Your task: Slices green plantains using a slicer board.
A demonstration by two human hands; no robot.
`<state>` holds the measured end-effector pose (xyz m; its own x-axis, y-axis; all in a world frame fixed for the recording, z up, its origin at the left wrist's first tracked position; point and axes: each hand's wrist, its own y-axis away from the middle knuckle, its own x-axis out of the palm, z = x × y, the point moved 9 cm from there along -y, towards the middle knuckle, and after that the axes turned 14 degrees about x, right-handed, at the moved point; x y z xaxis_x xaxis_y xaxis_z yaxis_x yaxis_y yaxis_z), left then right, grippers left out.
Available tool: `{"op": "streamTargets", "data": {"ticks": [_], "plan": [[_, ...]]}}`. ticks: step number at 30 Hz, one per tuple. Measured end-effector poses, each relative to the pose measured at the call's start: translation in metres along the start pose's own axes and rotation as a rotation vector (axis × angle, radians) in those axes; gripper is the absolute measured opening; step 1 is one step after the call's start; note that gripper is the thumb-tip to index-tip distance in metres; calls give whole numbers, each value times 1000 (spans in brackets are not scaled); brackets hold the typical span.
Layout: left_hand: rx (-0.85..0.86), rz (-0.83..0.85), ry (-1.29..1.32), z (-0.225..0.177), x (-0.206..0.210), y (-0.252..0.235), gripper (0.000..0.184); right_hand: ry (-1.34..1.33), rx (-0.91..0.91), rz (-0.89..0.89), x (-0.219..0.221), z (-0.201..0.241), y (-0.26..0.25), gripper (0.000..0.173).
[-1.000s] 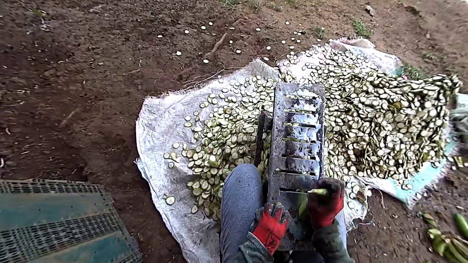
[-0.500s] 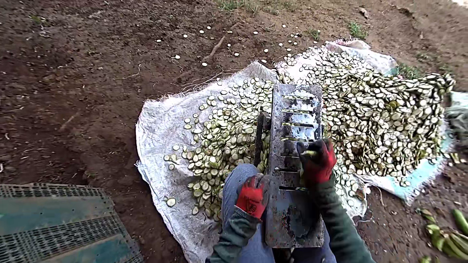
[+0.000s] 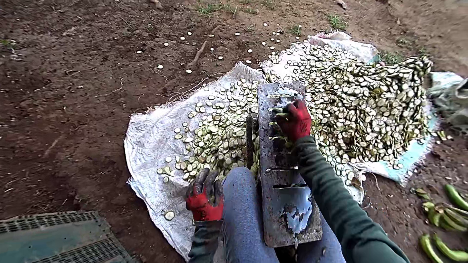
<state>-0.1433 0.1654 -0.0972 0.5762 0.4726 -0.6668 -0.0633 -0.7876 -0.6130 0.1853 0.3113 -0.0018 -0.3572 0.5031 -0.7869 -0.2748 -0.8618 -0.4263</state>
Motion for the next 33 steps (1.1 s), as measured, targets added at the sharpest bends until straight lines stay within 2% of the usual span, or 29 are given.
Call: {"op": "streamTargets", "data": {"ticks": [2, 4, 6, 8, 11, 13, 15, 17, 19, 21, 23, 25, 26, 28, 30, 32, 33], "plan": [[-50, 72, -7, 27, -2, 26, 31, -92, -4, -62, -26, -21, 90, 29], [-108, 157, -1, 48, -3, 49, 32, -149, 29, -114, -50, -38, 182, 30], [-154, 200, 7, 58, 1, 63, 33, -119, -16, -155, -58, -36, 219, 33], [-175, 221, 35, 57, 8, 65, 31, -84, -46, -143, -44, -24, 181, 34], [-167, 192, 94, 42, 19, 54, 30, 77, -13, 0, 7, -6, 49, 50], [-150, 128, 152, 19, 16, 41, 30, 147, 56, 47, 29, -2, -27, 45], [-63, 20, 192, -15, 2, 25, 30, 124, 88, 47, 36, 2, -58, 40], [84, -42, 188, -52, -9, 21, 27, 65, 82, 39, 27, 2, -22, 42], [174, -64, 174, -68, -9, 25, 23, 22, 59, 36, 3, -6, 69, 50], [148, -71, 217, -60, -4, 27, 23, 27, 60, -36, -25, -22, 168, 45], [68, -61, 275, -46, 2, 29, 25, 52, 57, -94, -42, -27, 217, 40], [31, -34, 300, -37, 8, 30, 26, 87, 31, -89, -36, -21, 190, 40], [31, -25, 298, -36, 9, 28, 26, 109, 33, -30, -21, -17, 158, 44], [37, -29, 284, -40, 7, 23, 25, 202, 93, 181, 16, -12, 80, 63], [28, -56, 275, -44, -2, 22, 24, 272, 165, 265, 43, -6, 3, 74], [3, -88, 267, -48, -12, 22, 24, 294, 260, 301, 56, -6, -48, 70], [-5, -104, 261, -46, -16, 22, 24, 270, 276, 317, 57, -3, -54, 67]]}}
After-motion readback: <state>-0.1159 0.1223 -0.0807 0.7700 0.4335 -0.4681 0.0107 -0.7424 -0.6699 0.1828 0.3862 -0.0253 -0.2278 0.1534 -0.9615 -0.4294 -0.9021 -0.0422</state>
